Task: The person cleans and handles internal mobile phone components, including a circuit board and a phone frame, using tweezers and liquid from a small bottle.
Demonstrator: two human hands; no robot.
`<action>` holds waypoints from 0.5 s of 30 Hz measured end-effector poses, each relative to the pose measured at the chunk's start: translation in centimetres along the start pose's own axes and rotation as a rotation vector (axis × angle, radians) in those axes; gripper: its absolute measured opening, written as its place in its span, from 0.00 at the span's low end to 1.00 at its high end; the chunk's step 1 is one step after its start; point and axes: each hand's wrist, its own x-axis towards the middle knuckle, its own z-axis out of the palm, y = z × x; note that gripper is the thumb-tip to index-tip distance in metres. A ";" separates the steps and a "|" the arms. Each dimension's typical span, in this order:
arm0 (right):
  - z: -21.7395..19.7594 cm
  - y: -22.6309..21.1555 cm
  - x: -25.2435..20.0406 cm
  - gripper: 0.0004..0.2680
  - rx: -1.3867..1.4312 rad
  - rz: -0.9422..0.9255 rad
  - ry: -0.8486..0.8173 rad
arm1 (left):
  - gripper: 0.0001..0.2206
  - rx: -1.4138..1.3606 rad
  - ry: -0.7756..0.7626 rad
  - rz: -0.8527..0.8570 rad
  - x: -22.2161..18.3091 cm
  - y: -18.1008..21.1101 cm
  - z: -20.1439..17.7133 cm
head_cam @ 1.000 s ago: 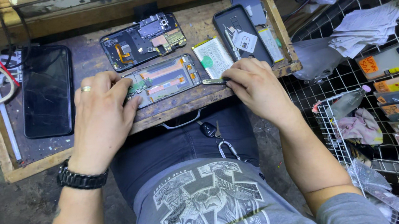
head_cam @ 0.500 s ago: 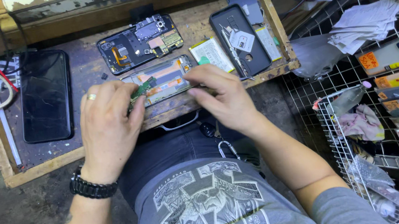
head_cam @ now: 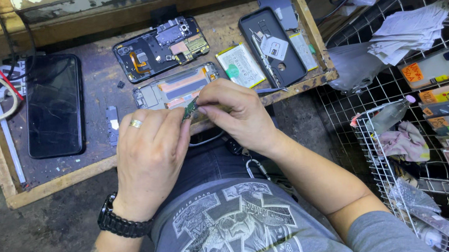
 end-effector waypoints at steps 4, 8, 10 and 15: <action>-0.2 -0.4 0.2 0.04 -0.009 0.033 -0.039 | 0.11 -0.044 -0.025 0.003 -0.2 0.3 -0.1; -0.6 -0.7 0.4 0.03 -0.021 0.037 -0.069 | 0.11 -0.068 -0.040 -0.008 -0.3 0.3 0.0; -0.7 -0.8 0.4 0.03 -0.019 0.041 -0.095 | 0.11 -0.068 -0.024 -0.005 -0.4 0.3 0.1; -0.9 -0.7 0.4 0.03 0.006 0.054 -0.113 | 0.11 -0.058 -0.001 0.009 -0.5 0.2 0.2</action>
